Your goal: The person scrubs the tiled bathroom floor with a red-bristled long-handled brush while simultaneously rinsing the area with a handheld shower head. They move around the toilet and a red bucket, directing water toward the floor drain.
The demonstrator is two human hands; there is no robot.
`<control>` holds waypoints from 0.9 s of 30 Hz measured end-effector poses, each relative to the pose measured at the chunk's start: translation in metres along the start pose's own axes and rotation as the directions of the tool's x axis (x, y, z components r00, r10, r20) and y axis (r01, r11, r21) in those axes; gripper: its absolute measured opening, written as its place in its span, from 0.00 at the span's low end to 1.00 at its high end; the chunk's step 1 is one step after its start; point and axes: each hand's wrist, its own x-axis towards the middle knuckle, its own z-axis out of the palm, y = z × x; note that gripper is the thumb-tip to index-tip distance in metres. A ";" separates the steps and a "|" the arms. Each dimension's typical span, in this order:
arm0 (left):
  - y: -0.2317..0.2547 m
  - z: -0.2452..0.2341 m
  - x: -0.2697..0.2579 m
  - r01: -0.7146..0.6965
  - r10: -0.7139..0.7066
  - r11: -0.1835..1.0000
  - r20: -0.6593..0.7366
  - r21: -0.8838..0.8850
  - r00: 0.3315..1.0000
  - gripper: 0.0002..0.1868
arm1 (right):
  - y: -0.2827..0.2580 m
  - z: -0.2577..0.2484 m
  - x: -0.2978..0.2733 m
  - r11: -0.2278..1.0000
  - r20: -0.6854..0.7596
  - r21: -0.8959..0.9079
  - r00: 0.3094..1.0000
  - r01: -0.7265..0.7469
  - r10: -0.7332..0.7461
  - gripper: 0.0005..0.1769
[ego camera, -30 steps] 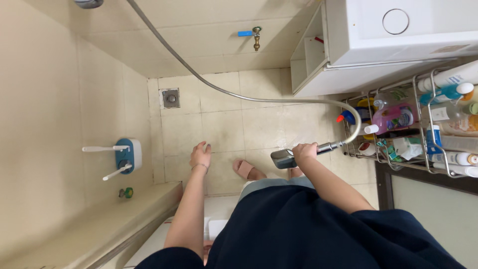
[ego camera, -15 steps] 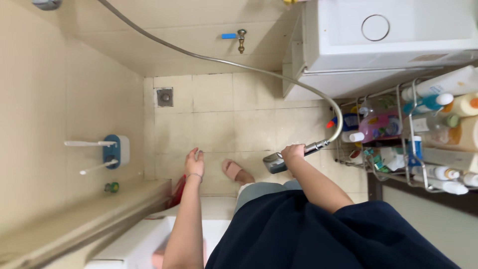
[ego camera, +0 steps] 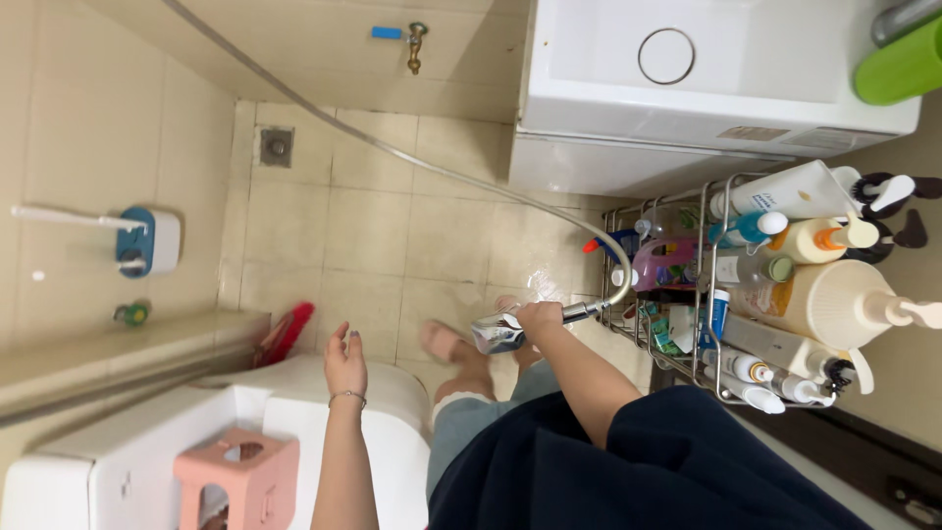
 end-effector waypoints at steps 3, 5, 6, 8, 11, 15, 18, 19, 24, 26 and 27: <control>-0.004 -0.006 -0.029 0.014 -0.016 0.999 -0.038 -0.036 0.999 0.23 | -0.002 0.011 -0.008 0.999 0.100 -0.051 0.995 0.012 -0.006 0.20; -0.014 -0.009 -0.044 0.037 -0.040 0.998 -0.049 -0.048 0.998 0.23 | 0.004 0.019 -0.013 1.000 0.053 -0.012 0.998 0.020 -0.019 0.18; -0.020 -0.010 -0.051 0.042 -0.044 0.998 -0.050 -0.049 0.998 0.23 | 0.004 0.024 -0.015 1.000 0.027 0.011 0.999 0.021 -0.022 0.17; -0.032 -0.005 -0.064 0.051 -0.054 0.997 -0.050 -0.058 0.997 0.23 | 0.007 0.032 -0.021 0.998 0.070 0.028 0.996 0.058 -0.059 0.21; -0.054 0.006 -0.085 0.042 -0.052 0.991 -0.078 -0.123 0.996 0.23 | 0.015 0.047 -0.022 0.987 0.035 0.030 0.986 0.160 -0.161 0.26; -0.084 0.013 -0.132 0.069 -0.100 0.964 -0.110 -0.256 0.989 0.22 | 0.025 0.073 -0.035 0.972 -0.008 0.053 0.974 0.227 -0.227 0.33; -0.106 -0.006 -0.177 0.064 -0.084 0.988 -0.135 -0.141 0.987 0.22 | 0.029 0.079 -0.045 0.965 -0.020 0.089 0.969 0.248 -0.247 0.34; -0.113 -0.012 -0.192 0.087 -0.107 0.987 -0.143 -0.137 0.984 0.22 | 0.029 0.084 -0.044 0.959 -0.025 0.092 0.963 0.270 -0.269 0.32; -0.154 -0.035 -0.259 0.258 -0.285 0.951 -0.157 -0.171 0.945 0.23 | 0.018 0.111 -0.044 0.950 0.023 -0.027 0.950 0.312 -0.311 0.25; -0.170 -0.038 -0.281 0.285 -0.318 0.941 -0.194 -0.181 0.928 0.23 | 0.012 0.115 -0.052 0.967 0.119 0.029 0.959 0.255 -0.256 0.21; -0.177 -0.037 -0.292 0.317 -0.357 0.925 -0.193 -0.209 0.914 0.23 | 0.008 0.117 -0.055 0.968 0.141 0.025 0.958 0.248 -0.249 0.20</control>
